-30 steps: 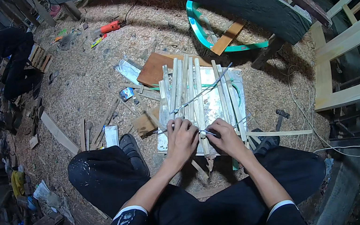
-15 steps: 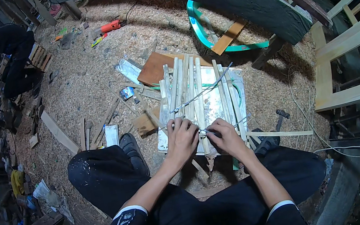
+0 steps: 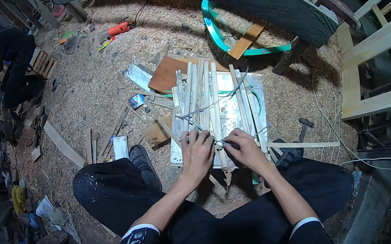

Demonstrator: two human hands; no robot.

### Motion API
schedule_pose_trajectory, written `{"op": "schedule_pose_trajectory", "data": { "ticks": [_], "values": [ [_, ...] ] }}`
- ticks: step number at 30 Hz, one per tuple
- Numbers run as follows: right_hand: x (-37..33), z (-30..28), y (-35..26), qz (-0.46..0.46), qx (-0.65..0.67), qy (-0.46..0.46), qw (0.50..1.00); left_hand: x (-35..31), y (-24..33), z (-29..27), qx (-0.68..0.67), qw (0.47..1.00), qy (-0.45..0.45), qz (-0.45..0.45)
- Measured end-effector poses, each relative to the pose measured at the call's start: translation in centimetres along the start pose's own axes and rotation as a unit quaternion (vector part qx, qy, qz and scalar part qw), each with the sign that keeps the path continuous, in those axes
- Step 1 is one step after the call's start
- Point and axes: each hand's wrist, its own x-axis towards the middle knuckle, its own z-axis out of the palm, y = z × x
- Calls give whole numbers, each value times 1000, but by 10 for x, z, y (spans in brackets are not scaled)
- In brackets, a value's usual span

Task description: Assembling and aligning thin wood strips on a work surface in a workshop environment.

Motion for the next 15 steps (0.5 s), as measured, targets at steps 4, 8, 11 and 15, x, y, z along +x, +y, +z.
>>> {"op": "schedule_pose_trajectory", "data": {
  "ticks": [4, 8, 11, 15],
  "values": [
    [0, 2, 1, -11, -6, 6, 1000, -1, -2, 3, 11, 1000, -10, 2],
    [0, 2, 0, -14, 1, 8, 1000, -5, -5, 12, -4, 1000, -1, 0],
    [-1, 0, 0, -9, -5, 0, 1000, -5, -5, 15, -17, 999, -31, -11],
    [0, -2, -3, -10, 0, -1, 1000, -4, -8, 19, -37, 999, -31, -19]
  ]
}}
